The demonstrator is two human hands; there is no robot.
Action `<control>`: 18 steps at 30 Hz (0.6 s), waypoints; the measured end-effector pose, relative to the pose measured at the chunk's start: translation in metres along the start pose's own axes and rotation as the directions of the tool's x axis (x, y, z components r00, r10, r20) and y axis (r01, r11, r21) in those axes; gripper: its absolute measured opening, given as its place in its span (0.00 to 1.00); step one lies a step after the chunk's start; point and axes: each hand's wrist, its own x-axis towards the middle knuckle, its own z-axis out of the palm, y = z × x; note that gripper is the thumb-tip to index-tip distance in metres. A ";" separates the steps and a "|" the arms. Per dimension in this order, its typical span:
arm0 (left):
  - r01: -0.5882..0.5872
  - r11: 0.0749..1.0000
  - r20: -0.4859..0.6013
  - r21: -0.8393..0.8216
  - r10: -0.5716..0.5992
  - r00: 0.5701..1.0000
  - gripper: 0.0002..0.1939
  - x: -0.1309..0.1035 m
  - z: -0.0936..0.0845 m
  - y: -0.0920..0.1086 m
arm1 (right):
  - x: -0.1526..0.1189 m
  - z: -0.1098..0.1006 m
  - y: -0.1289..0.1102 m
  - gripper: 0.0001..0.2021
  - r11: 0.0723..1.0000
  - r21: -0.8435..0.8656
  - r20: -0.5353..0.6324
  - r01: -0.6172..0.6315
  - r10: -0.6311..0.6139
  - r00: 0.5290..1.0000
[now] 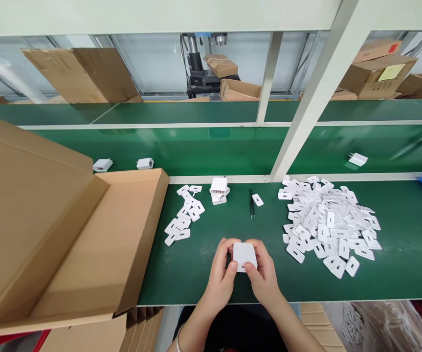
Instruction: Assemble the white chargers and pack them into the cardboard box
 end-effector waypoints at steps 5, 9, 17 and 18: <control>0.156 0.976 0.014 -0.151 -0.156 0.988 0.35 0.003 -0.004 0.005 | -0.002 -0.001 -0.001 0.20 0.993 -0.061 -0.041 0.098 -0.100 0.994; 0.231 0.963 0.066 -0.141 -0.224 0.972 0.28 0.005 -0.009 0.015 | 0.002 0.000 -0.004 0.21 0.966 -0.201 -0.011 0.163 -0.169 0.986; 0.287 0.941 0.146 -0.180 -0.263 0.954 0.29 0.014 -0.021 0.018 | 0.006 0.004 -0.010 0.24 0.929 -0.321 0.084 0.182 -0.164 0.983; 0.261 0.953 0.129 -0.153 -0.242 0.962 0.27 0.014 -0.024 0.017 | 0.006 0.005 -0.010 0.26 0.926 -0.334 0.090 0.178 -0.156 0.984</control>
